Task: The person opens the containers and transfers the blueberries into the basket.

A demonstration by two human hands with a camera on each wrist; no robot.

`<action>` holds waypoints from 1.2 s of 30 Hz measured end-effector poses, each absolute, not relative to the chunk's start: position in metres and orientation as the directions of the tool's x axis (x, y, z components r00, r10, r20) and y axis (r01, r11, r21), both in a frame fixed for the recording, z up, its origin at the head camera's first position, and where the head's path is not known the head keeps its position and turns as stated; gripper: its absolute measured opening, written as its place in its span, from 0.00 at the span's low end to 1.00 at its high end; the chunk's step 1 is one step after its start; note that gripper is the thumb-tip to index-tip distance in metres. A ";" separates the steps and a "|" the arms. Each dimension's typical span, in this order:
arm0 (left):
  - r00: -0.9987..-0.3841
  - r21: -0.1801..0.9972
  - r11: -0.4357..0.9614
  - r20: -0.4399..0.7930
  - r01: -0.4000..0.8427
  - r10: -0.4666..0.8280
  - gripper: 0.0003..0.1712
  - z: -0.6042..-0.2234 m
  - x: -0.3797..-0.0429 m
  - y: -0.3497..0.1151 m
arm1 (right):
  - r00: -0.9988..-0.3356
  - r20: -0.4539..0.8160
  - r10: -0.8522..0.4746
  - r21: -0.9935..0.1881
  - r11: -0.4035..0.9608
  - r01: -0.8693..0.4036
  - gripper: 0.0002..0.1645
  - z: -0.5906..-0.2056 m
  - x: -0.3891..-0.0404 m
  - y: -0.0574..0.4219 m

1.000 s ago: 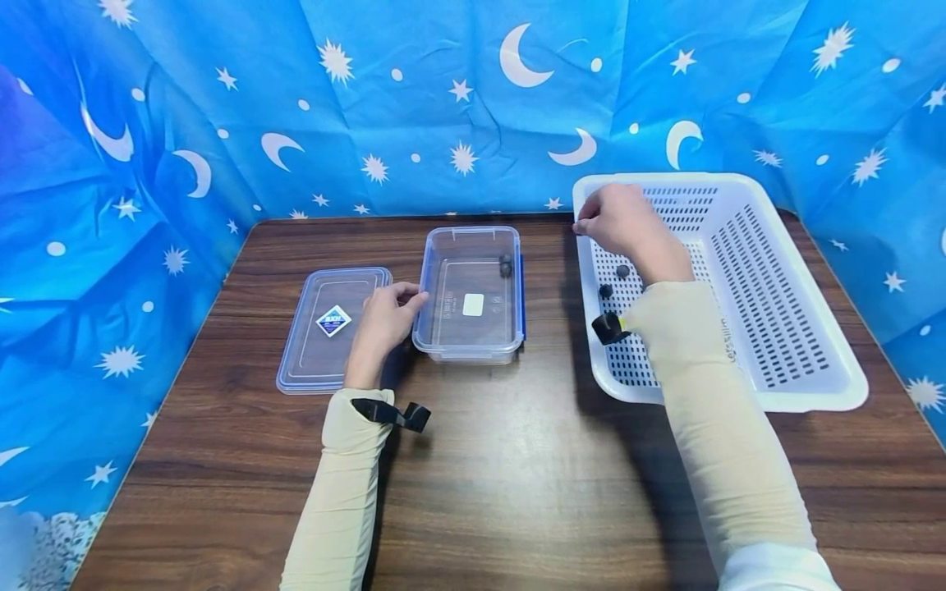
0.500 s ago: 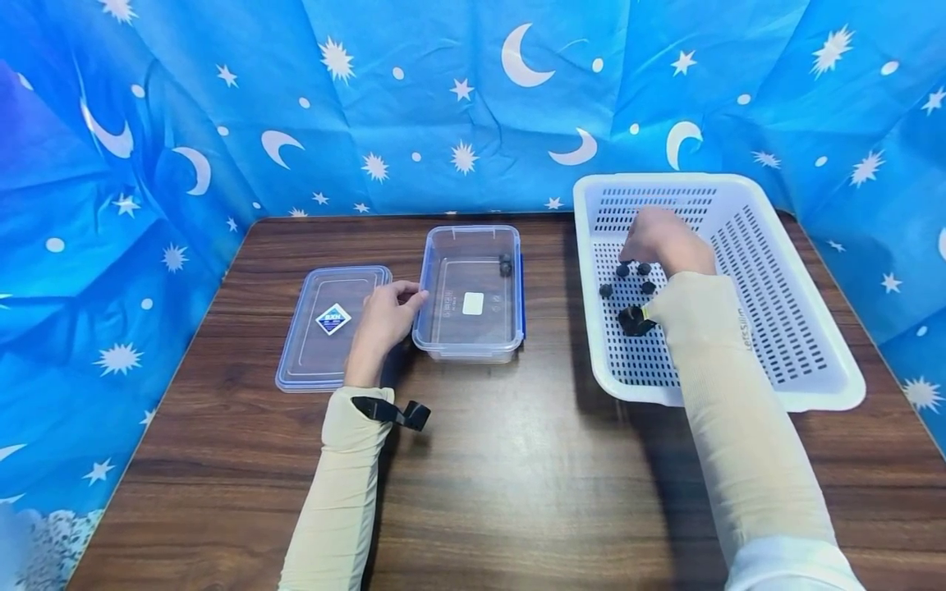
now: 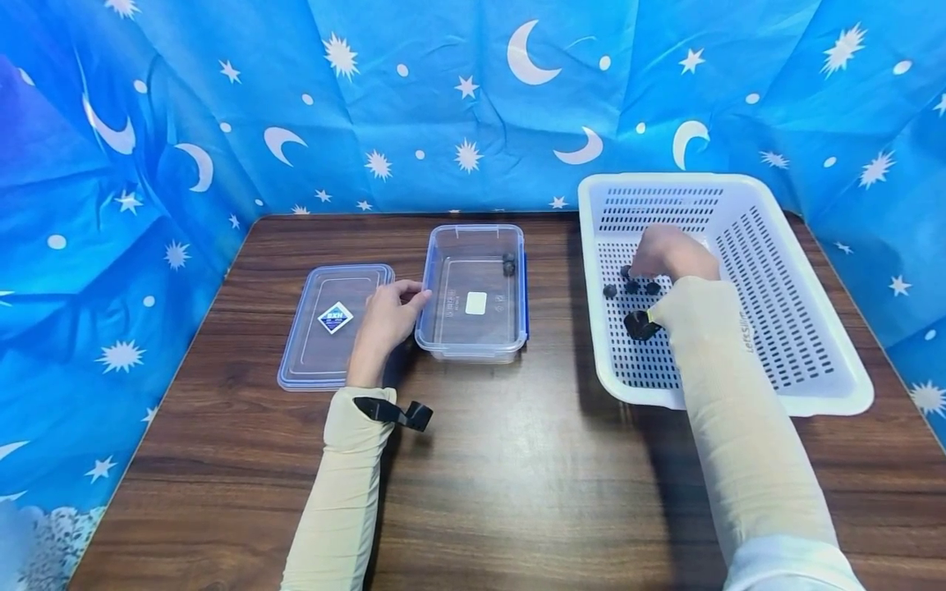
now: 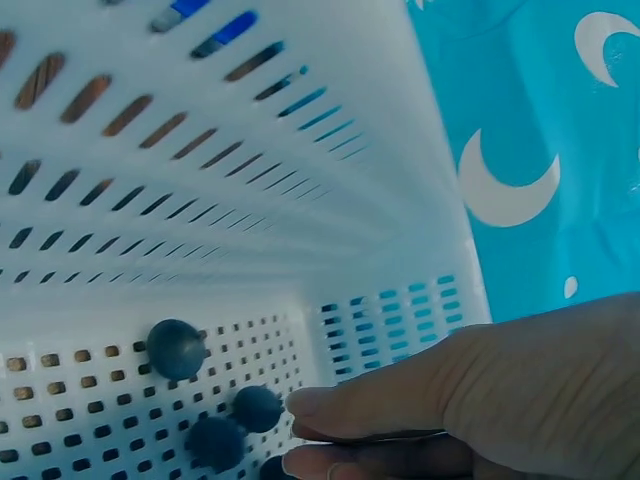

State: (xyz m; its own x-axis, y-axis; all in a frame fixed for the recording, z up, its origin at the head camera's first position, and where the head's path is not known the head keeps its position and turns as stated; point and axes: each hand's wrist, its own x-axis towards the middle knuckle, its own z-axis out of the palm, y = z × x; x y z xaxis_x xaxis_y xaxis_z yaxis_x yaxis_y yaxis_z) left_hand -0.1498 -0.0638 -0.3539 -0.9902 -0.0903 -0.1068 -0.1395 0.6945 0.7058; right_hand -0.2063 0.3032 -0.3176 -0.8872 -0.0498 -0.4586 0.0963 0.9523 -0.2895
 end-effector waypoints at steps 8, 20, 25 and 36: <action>-0.993 0.699 0.705 -0.083 -0.119 -0.085 0.16 -0.355 -0.150 -0.065 | -0.921 -0.385 -0.063 -0.342 0.936 0.078 0.20 -0.302 -0.209 0.294; -0.995 0.694 0.712 -0.063 -0.101 -0.080 0.16 -0.354 -0.149 -0.066 | -0.982 -0.133 -0.134 -0.394 0.916 -0.072 0.18 -0.273 -0.211 0.237; -0.994 0.697 0.709 -0.069 -0.108 -0.084 0.17 -0.353 -0.148 -0.065 | -0.976 -0.102 -0.193 -0.383 0.913 -0.140 0.16 -0.271 -0.212 0.204; -0.994 0.687 0.718 -0.065 -0.112 -0.092 0.16 -0.353 -0.148 -0.064 | -0.941 -0.099 -0.325 -0.323 0.904 -0.278 0.10 -0.292 -0.224 0.158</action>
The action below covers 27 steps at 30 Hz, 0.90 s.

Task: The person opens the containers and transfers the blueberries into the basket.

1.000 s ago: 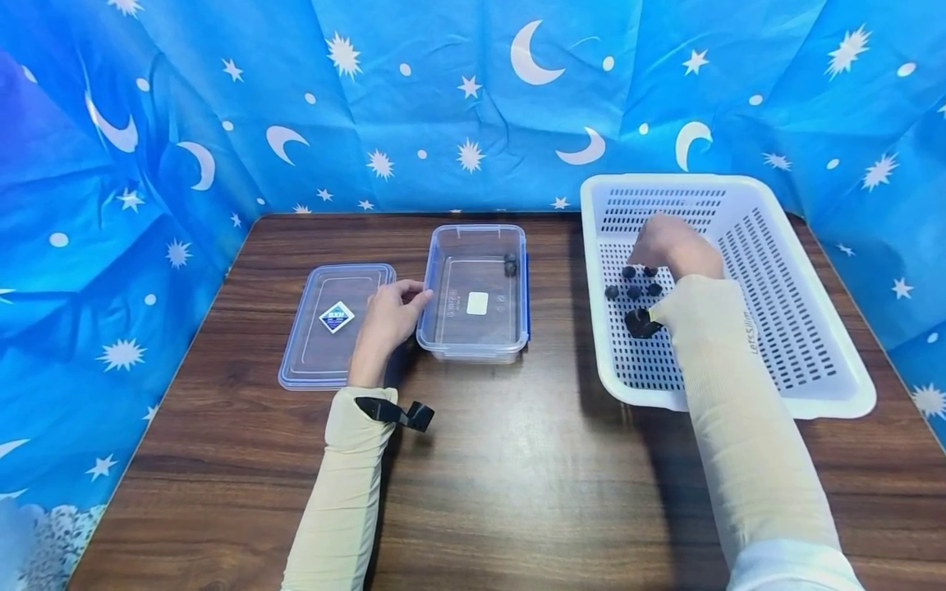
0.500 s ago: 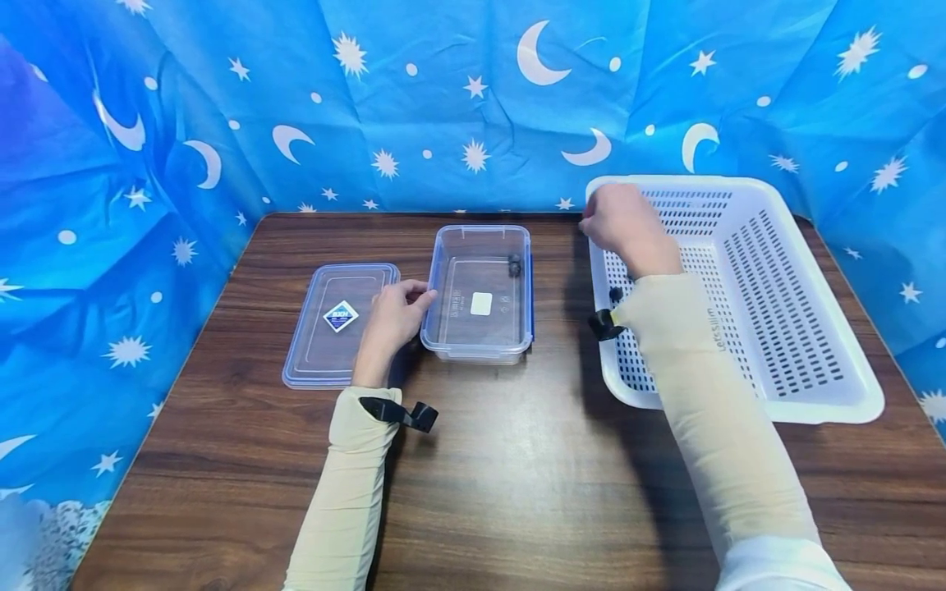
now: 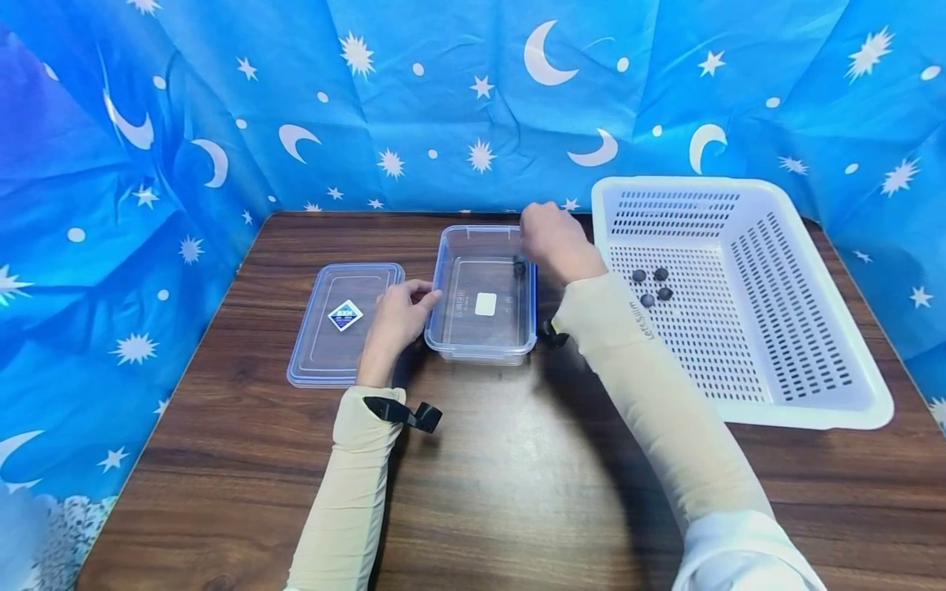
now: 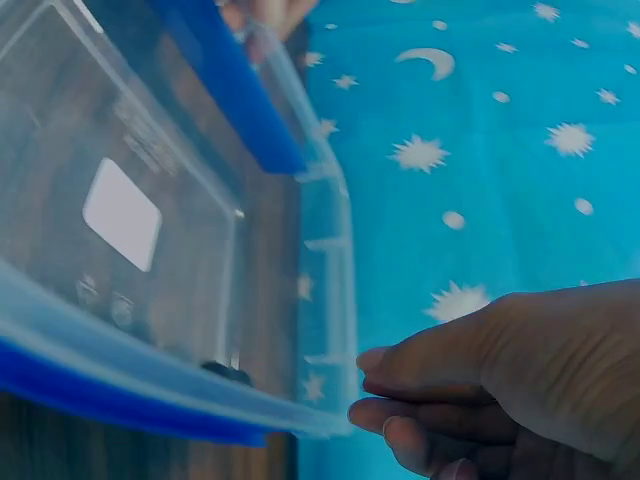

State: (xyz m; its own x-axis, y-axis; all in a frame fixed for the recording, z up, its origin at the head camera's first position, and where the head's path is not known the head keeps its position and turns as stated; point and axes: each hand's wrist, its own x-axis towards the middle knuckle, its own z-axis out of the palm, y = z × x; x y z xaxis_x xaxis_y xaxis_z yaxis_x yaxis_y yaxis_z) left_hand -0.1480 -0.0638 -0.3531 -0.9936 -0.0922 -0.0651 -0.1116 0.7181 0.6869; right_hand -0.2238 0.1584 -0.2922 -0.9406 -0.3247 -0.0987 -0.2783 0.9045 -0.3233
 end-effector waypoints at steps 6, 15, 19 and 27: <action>-0.994 0.690 0.716 -0.067 -0.108 -0.085 0.16 -0.352 -0.148 -0.064 | -0.946 -0.152 -0.287 -0.212 0.944 -0.253 0.10 -0.308 -0.226 0.138; -0.994 0.687 0.720 -0.061 -0.104 -0.086 0.16 -0.353 -0.148 -0.065 | -0.935 -0.203 -0.292 -0.038 0.956 -0.290 0.14 -0.321 -0.229 0.114; -0.995 0.688 0.719 -0.057 -0.101 -0.086 0.16 -0.353 -0.149 -0.065 | -0.938 -0.185 -0.292 0.019 0.953 -0.301 0.14 -0.324 -0.229 0.108; -0.995 0.682 0.725 -0.054 -0.095 -0.080 0.16 -0.354 -0.149 -0.065 | -0.933 -0.199 -0.299 0.122 0.937 -0.327 0.13 -0.326 -0.229 0.101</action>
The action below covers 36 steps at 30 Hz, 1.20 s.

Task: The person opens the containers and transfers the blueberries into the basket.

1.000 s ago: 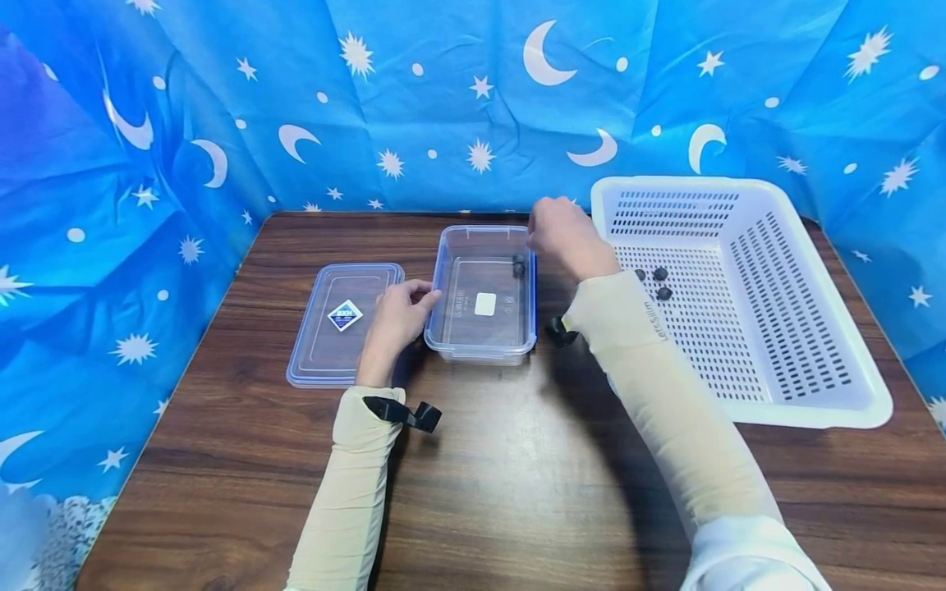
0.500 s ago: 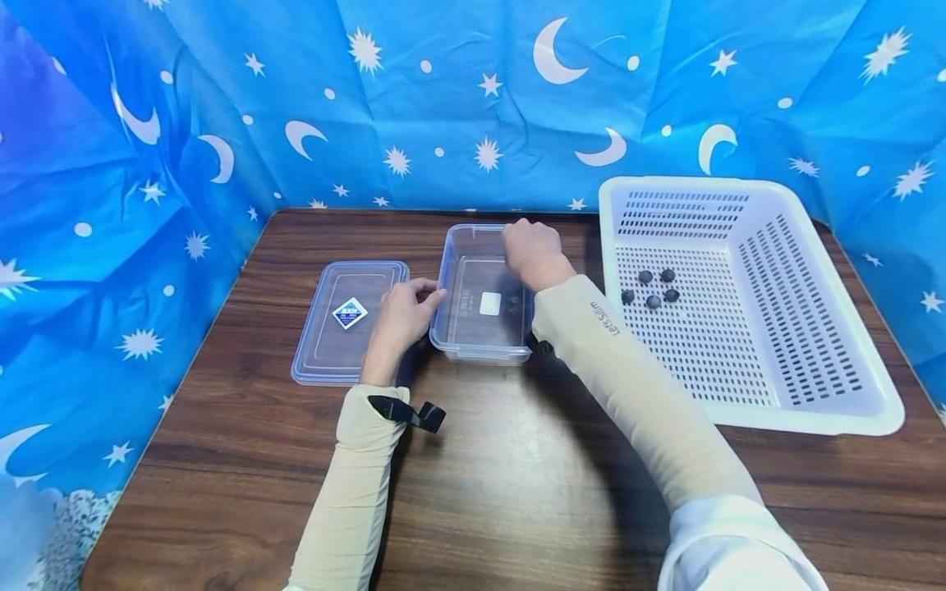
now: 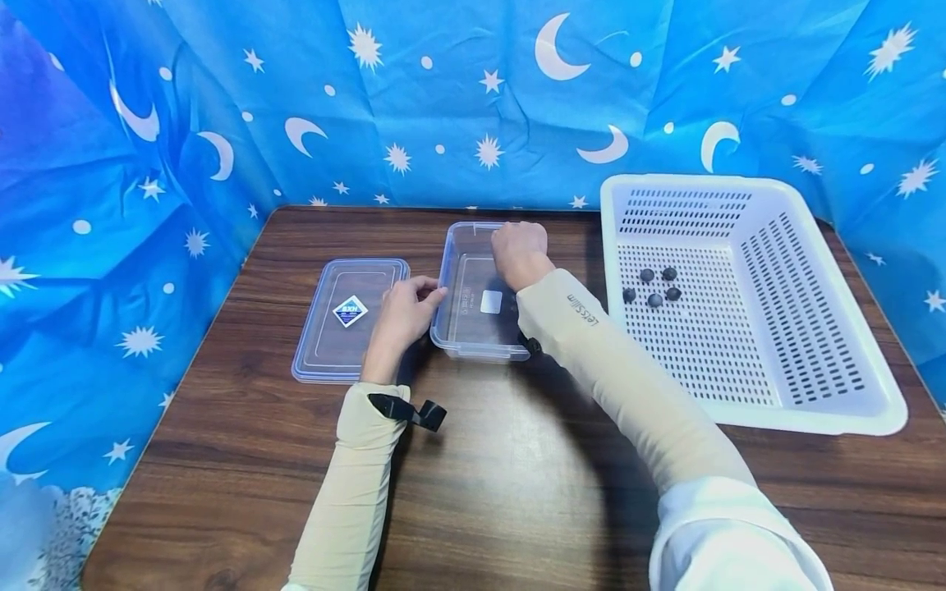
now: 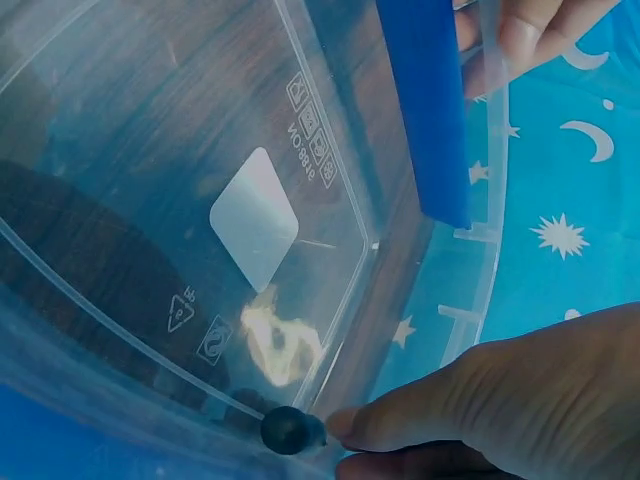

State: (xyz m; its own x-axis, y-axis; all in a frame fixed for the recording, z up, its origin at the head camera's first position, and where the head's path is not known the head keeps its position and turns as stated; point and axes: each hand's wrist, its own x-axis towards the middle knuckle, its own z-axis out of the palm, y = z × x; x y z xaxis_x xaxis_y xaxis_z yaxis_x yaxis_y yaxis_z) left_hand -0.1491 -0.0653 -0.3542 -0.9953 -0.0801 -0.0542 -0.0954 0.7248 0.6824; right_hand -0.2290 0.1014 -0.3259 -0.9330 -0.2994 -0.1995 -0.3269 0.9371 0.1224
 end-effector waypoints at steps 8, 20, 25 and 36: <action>-0.996 0.677 0.730 -0.045 -0.089 -0.080 0.15 -0.354 -0.149 -0.066 | -0.920 -0.258 -0.295 0.133 0.932 -0.337 0.16 -0.328 -0.234 0.095; -0.995 0.688 0.719 -0.048 -0.098 -0.090 0.15 -0.352 -0.146 -0.066 | -0.918 -0.277 -0.283 0.118 0.938 -0.325 0.15 -0.333 -0.241 0.095; -0.995 0.692 0.716 -0.050 -0.099 -0.089 0.16 -0.354 -0.146 -0.066 | -0.918 -0.286 -0.273 0.116 0.941 -0.317 0.16 -0.335 -0.244 0.095; -0.997 0.678 0.731 -0.035 -0.078 -0.075 0.16 -0.352 -0.147 -0.065 | -0.911 -0.295 -0.290 0.129 0.932 -0.338 0.15 -0.339 -0.245 0.096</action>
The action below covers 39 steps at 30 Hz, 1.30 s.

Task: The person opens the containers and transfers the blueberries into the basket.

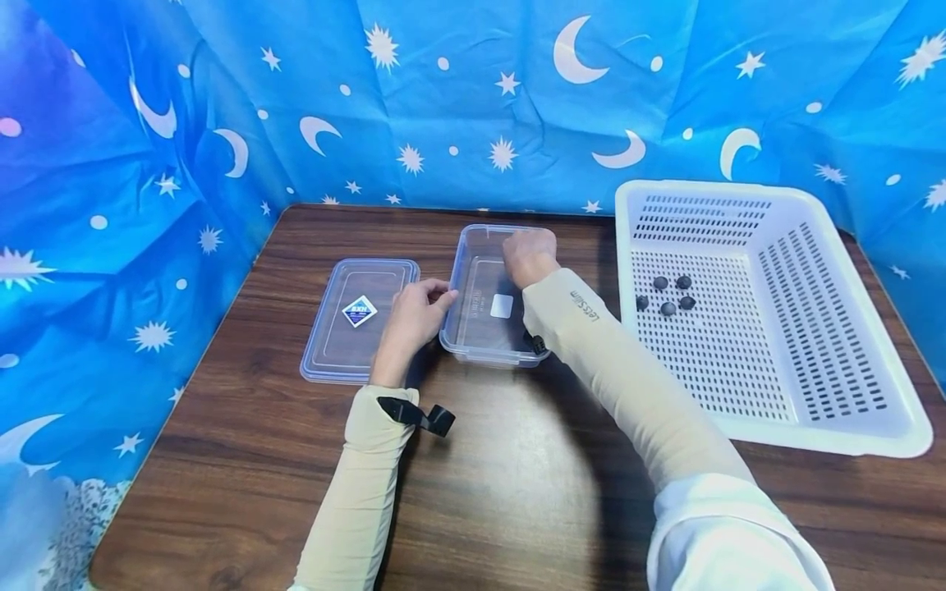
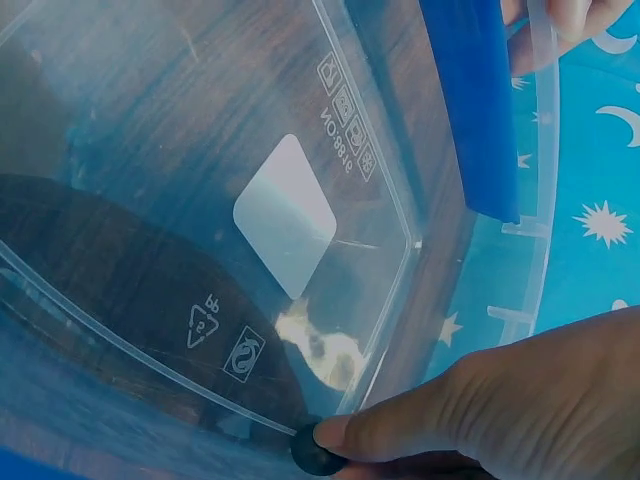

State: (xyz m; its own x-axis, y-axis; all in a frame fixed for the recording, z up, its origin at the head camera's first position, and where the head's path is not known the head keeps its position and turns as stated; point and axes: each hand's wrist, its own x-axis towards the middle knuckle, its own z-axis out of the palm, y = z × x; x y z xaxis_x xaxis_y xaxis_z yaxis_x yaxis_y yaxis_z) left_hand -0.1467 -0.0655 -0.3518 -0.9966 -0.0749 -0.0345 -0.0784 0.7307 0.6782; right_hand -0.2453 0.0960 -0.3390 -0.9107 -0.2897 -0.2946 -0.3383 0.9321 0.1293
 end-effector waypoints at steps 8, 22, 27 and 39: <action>-0.997 0.689 0.721 -0.039 -0.074 -0.065 0.16 -0.351 -0.147 -0.065 | -0.890 -0.315 -0.331 0.020 0.935 -0.355 0.12 -0.328 -0.243 0.104; -0.995 0.684 0.723 -0.066 -0.096 -0.069 0.16 -0.352 -0.148 -0.063 | -0.871 -0.300 -0.390 -0.169 0.920 -0.354 0.08 -0.287 -0.231 0.116; -0.997 0.667 0.741 -0.051 -0.079 -0.060 0.16 -0.350 -0.149 -0.064 | -0.868 -0.289 -0.404 -0.195 0.912 -0.360 0.11 -0.274 -0.227 0.120; -0.994 0.685 0.721 -0.083 -0.108 -0.070 0.17 -0.352 -0.149 -0.064 | -0.884 -0.144 -0.444 -0.266 0.878 -0.398 0.11 -0.252 -0.208 0.157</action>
